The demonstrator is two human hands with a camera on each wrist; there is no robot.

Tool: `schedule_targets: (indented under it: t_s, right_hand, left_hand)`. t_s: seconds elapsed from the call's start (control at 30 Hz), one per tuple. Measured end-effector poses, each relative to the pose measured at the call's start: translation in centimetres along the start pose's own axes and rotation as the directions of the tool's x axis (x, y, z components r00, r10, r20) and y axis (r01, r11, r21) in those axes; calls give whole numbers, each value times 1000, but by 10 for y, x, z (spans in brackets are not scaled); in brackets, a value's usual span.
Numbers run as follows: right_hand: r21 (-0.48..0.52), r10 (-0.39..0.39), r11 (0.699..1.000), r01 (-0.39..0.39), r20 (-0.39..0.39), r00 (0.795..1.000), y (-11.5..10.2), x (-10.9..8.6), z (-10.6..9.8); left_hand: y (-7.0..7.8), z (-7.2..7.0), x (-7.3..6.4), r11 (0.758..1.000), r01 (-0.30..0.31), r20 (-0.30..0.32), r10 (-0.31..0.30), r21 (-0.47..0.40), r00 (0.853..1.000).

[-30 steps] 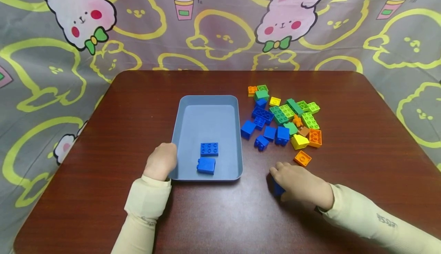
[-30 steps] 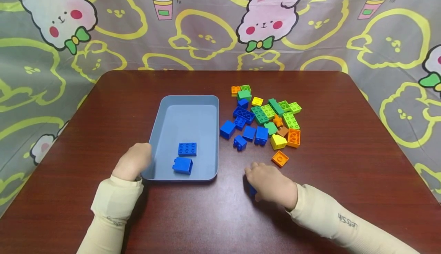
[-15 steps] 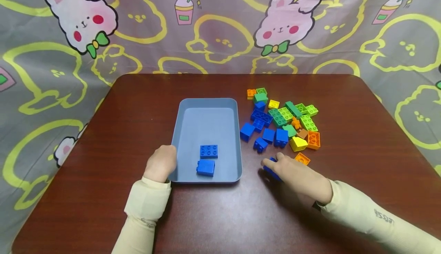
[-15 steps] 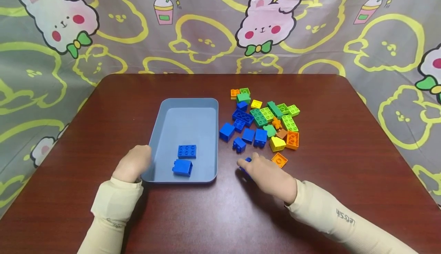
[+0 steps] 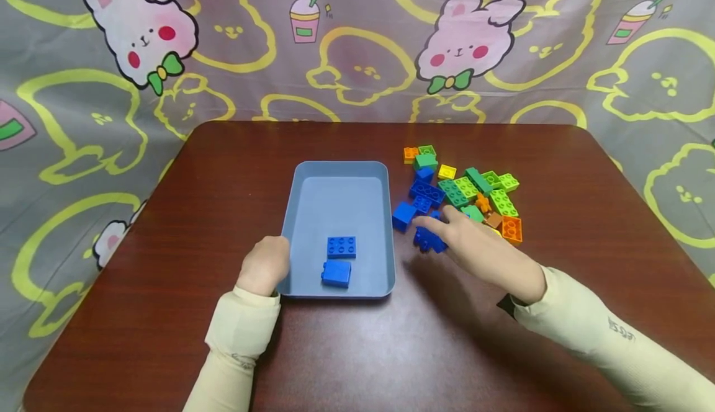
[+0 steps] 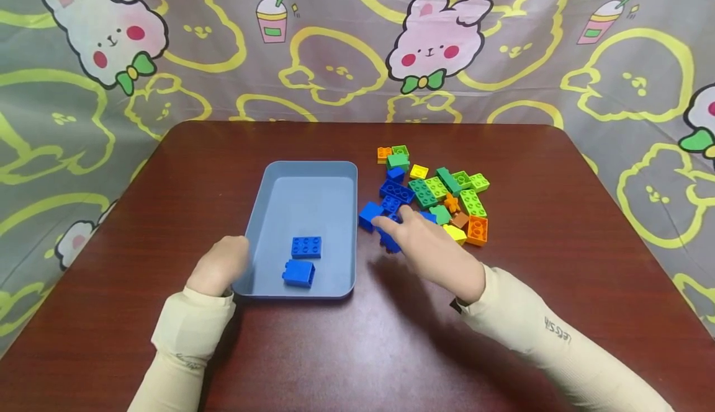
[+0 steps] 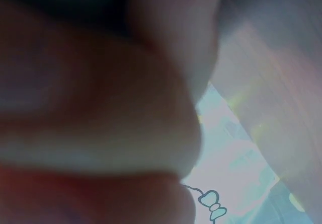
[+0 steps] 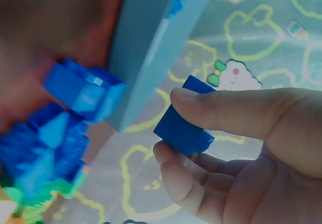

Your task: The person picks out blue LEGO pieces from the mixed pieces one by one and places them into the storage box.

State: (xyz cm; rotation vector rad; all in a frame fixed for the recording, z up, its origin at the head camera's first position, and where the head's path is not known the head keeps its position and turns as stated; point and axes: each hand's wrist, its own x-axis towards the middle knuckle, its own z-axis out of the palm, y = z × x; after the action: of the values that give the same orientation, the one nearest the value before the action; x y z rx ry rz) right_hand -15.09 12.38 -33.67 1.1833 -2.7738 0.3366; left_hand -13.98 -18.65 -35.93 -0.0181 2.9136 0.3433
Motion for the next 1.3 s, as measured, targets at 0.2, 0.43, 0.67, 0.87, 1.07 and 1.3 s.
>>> schedule_targets:
  t_s: [0.2,0.43,0.67,0.87,1.07,1.3]
  right_hand:
    - [-58,14,998,-12,37,999,-13,28,-23]
    - [-122,-100,987,104,37,994,-21,64,-18]
    - [-247,-198,948,202,41,979,-20,106,-6]
    - [-288,-162,937,197,141,977,-18,137,7]
    - [-260,-127,946,195,255,958,-25,156,20]
    - [-273,-195,920,280,300,934,-33,164,36]
  left_hand:
    - [0,1,1,1000,7,-13,-7,-9,1000]
    - [-1,1,0,1000,14,-14,-14,-12,1000]
    - [-1,1,0,1000,14,-17,-14,-14,1000]
    - [0,2,1,1000,14,-23,-14,-3,1000]
    - [1,2,1,1000,17,-36,-16,9,999]
    - [1,1,0,1000,23,-35,-22,10,999]
